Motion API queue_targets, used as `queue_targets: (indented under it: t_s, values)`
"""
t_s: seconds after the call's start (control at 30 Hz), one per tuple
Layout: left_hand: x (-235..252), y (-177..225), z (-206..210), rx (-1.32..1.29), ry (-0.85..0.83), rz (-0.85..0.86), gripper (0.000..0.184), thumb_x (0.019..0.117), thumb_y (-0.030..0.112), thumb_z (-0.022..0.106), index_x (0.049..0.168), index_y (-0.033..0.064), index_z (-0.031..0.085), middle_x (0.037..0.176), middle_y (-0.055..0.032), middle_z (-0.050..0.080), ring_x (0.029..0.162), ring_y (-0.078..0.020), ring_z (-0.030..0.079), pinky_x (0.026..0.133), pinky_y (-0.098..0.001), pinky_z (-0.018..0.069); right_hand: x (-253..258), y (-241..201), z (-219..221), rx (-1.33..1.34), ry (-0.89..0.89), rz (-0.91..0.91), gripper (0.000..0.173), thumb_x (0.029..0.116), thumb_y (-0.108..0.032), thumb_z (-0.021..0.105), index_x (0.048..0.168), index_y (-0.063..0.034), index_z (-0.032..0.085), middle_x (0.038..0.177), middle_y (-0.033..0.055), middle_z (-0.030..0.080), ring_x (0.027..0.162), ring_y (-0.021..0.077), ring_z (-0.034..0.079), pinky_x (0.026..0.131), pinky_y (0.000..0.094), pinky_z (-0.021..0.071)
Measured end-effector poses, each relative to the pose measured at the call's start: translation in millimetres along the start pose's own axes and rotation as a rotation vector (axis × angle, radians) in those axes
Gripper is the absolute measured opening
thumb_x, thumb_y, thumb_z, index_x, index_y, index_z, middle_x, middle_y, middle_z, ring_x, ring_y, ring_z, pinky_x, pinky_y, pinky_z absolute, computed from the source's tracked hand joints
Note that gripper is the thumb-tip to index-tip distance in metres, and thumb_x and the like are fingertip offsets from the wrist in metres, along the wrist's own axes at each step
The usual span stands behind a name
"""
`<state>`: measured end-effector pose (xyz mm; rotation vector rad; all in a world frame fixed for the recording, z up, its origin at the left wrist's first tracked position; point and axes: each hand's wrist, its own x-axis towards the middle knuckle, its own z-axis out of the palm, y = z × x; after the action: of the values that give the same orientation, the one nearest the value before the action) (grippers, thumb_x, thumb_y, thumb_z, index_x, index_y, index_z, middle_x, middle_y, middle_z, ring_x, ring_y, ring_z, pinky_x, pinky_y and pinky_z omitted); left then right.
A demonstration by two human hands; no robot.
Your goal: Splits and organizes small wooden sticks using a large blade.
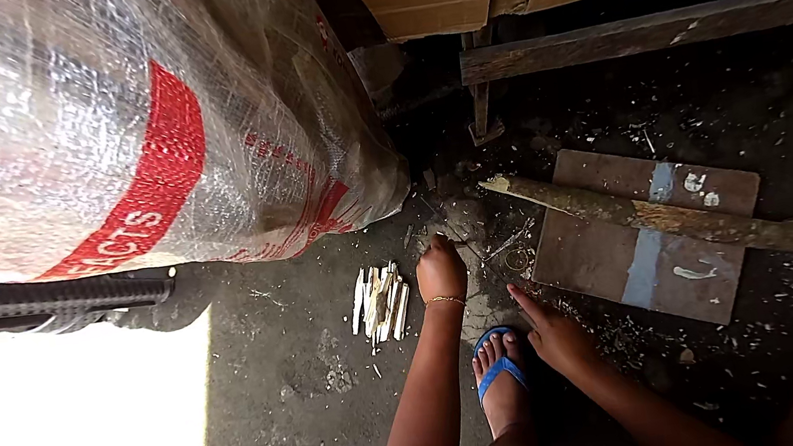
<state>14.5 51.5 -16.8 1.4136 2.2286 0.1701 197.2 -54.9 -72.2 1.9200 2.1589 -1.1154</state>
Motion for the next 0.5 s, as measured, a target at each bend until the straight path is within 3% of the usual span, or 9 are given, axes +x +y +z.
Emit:
queue_targets:
  t_s: [0.07,0.2,0.23,0.3,0.33,0.4,0.5]
  values:
    - [0.3,0.5,-0.5,0.010,0.002,0.020,0.032,0.1089,0.021,0.048,0.129,0.0043,0.067,0.113,-0.0168,0.075,0.105,-0.0333,0.074,0.094,-0.0511,0.0564,10.5,4.2,1.9,-0.040,-0.118,0.049,0.086,0.0968,-0.007,0.055,0.164,-0.0429,0.013,0.112,0.0234,0.069,0.089,0.0410,0.071,0.078,0.0552,0.0563]
    - [-1.5,0.2,1.0,0.001,-0.011,0.024,0.033,0.1093,0.022,0.048,0.131,0.0049,0.066,0.115,-0.0177,0.074,0.105,-0.0347,0.073,0.095,-0.0522,0.0561,10.2,8.1,-4.9,0.084,-0.187,0.070,0.089,0.0961,-0.008,0.056,0.164,-0.0415,0.010,0.112,0.0218,0.070,0.089,0.0392,0.070,0.081,0.0547,0.0553]
    - [-0.6,0.8,-0.7,-0.001,-0.014,0.020,0.032,0.1093,0.022,0.049,0.131,0.0052,0.066,0.115,-0.0178,0.074,0.106,-0.0351,0.073,0.095,-0.0522,0.0560,11.4,8.6,-11.5,0.211,-0.238,0.080,0.092,0.0953,-0.008,0.058,0.164,-0.0405,0.008,0.113,0.0214,0.069,0.085,0.0363,0.069,0.079,0.0528,0.0556]
    - [1.1,3.3,-4.1,0.002,-0.027,0.011,0.032,0.1092,0.022,0.049,0.131,0.0059,0.066,0.114,-0.0178,0.074,0.107,-0.0350,0.073,0.095,-0.0524,0.0557,10.1,10.5,-22.5,0.458,-0.294,0.088,0.094,0.0947,-0.008,0.060,0.164,-0.0422,0.006,0.103,0.0171,0.065,0.060,0.0242,0.062,0.059,0.0432,0.0557]
    - [1.3,5.5,-4.9,0.008,-0.034,0.008,0.032,0.1092,0.022,0.049,0.131,0.0057,0.066,0.114,-0.0181,0.074,0.107,-0.0351,0.072,0.095,-0.0527,0.0556,6.2,8.9,-28.0,0.492,-0.262,0.073,0.093,0.0936,-0.008,0.060,0.164,-0.0414,0.009,0.100,0.0159,0.066,0.057,0.0222,0.061,0.057,0.0419,0.0554]
    - [0.9,8.1,-6.0,0.013,-0.044,0.000,0.031,0.1093,0.022,0.048,0.129,0.0048,0.066,0.115,-0.0186,0.073,0.107,-0.0354,0.072,0.095,-0.0531,0.0552,-7.4,0.1,-34.1,0.378,-0.054,-0.034,0.089,0.0891,-0.004,0.060,0.164,-0.0317,0.022,0.105,0.0178,0.072,0.072,0.0294,0.068,0.070,0.0485,0.0565]
    - [1.1,4.6,-3.5,0.000,-0.018,0.007,0.030,0.1088,0.021,0.049,0.126,0.0034,0.067,0.110,-0.0191,0.074,0.104,-0.0367,0.073,0.092,-0.0545,0.0560,-18.1,-8.9,-19.8,0.242,0.370,-0.224,0.078,0.0822,-0.001,0.062,0.157,-0.0158,0.044,0.097,0.0214,0.071,0.065,0.0326,0.068,0.060,0.0490,0.0576]
